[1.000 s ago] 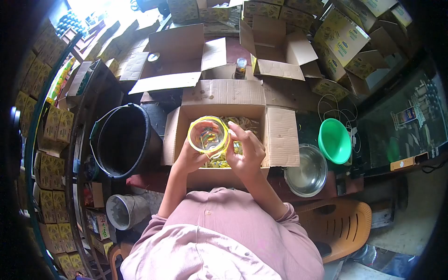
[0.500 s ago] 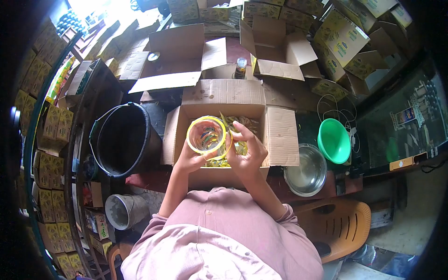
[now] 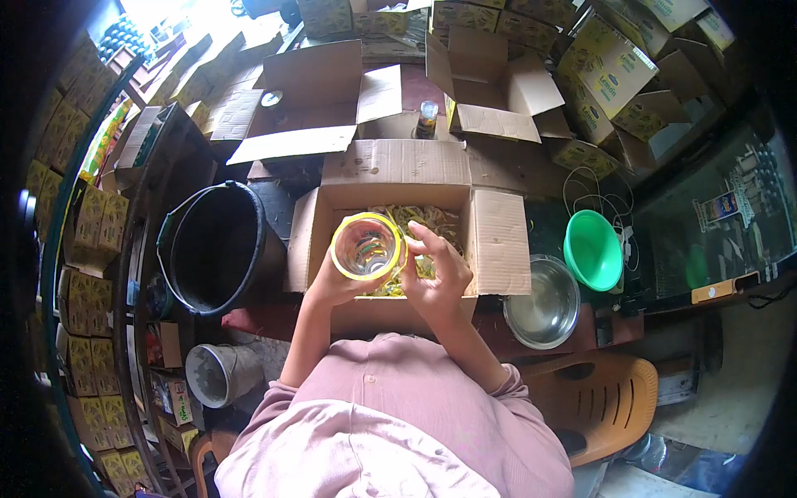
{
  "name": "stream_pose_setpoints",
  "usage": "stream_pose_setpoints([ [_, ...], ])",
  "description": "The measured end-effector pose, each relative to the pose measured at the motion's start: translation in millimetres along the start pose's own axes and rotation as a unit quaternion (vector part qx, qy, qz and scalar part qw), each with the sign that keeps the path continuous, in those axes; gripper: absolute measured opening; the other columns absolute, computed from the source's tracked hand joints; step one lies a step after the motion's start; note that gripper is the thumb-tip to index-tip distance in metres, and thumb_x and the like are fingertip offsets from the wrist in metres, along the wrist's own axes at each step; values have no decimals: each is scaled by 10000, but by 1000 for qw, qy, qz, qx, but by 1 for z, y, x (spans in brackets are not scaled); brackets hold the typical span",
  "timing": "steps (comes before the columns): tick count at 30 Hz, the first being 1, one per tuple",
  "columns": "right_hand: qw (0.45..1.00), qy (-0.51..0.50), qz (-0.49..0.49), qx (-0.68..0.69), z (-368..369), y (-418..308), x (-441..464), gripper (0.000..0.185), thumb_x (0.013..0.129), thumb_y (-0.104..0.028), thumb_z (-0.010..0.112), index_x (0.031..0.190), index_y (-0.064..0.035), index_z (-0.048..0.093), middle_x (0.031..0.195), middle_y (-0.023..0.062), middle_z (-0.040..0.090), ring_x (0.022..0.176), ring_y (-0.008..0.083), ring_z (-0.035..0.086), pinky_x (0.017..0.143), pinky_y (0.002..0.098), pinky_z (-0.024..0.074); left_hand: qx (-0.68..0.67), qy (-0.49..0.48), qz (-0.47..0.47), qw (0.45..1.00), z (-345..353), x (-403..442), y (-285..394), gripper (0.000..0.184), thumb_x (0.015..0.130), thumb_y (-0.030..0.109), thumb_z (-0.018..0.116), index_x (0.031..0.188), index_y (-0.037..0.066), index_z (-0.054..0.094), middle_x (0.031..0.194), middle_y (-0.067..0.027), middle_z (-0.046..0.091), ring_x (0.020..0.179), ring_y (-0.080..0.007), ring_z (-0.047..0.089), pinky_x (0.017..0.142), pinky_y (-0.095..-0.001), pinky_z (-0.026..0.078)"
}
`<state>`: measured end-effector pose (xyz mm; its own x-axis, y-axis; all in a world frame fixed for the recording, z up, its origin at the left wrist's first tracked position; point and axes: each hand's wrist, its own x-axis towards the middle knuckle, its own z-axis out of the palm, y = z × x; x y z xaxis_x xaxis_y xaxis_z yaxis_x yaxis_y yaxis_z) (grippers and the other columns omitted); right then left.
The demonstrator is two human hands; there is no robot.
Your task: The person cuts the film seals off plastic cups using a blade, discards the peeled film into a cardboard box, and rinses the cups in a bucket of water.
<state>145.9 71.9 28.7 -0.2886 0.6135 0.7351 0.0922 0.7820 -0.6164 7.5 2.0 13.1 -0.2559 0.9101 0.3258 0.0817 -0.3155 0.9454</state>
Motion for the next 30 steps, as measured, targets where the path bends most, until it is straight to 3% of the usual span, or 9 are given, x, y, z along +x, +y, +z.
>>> stream_pose_setpoints([
  [9, 999, -19, 15, 27, -2, 6, 4, 392, 626, 30, 670, 999, -43, 579, 773, 92, 636, 670, 182, 638, 606, 277, 492, -64, -75, 26, 995, -4, 1, -9, 631, 581, 90, 704, 1136, 18, 414, 1075, -76, 451, 1032, -164, 470, 901, -296, 388],
  [12, 999, -4, 29, 41, 1, 10, 1, 379, 635, 19, 676, 996, -44, 580, 774, 89, 637, 664, 177, 638, 599, 273, 489, -87, -26, 13, 996, -1, 0, -11, 652, 595, 105, 705, 1149, 26, 372, 1103, -74, 373, 1056, -172, 444, 908, -304, 385],
  [15, 999, 14, 34, 36, 2, 9, -2, 371, 640, 15, 682, 993, -38, 580, 784, 89, 637, 654, 173, 639, 589, 265, 487, -57, -7, 62, 996, -2, 1, -18, 658, 615, 115, 713, 1143, 35, 328, 1107, -79, 319, 1072, -178, 421, 912, -314, 385],
  [19, 999, 22, 42, 27, 3, 4, -8, 372, 636, 14, 692, 988, -29, 578, 797, 89, 637, 642, 171, 638, 578, 260, 486, -88, 11, 59, 994, 0, 1, -16, 614, 660, 89, 687, 1130, 55, 294, 1079, -90, 379, 1089, -178, 403, 923, -322, 373],
  [20, 999, 26, 26, 19, 3, 5, -8, 367, 674, 6, 692, 1017, 3, 564, 649, 67, 607, 623, 108, 597, 592, 221, 465, -83, 14, 56, 995, 1, 0, -16, 609, 667, 82, 679, 1140, 53, 295, 1089, -94, 386, 1090, -183, 407, 928, -325, 367],
  [25, 999, 37, -10, -37, 2, 1, -5, 366, 664, 3, 692, 1008, -16, 569, 665, 85, 620, 618, 157, 623, 590, 243, 472, -127, 43, 24, 991, 8, -1, -12, 635, 691, 60, 656, 1207, 33, 287, 1159, -123, 395, 1100, -206, 423, 947, -342, 344],
  [30, 997, 38, -30, -55, 3, 2, -6, 363, 658, -2, 692, 1000, -27, 572, 680, 93, 626, 625, 185, 633, 597, 265, 481, -50, 84, 56, 994, 19, 0, -18, 645, 709, 20, 649, 1238, 31, 279, 1164, -136, 403, 1093, -213, 433, 918, -329, 382],
])
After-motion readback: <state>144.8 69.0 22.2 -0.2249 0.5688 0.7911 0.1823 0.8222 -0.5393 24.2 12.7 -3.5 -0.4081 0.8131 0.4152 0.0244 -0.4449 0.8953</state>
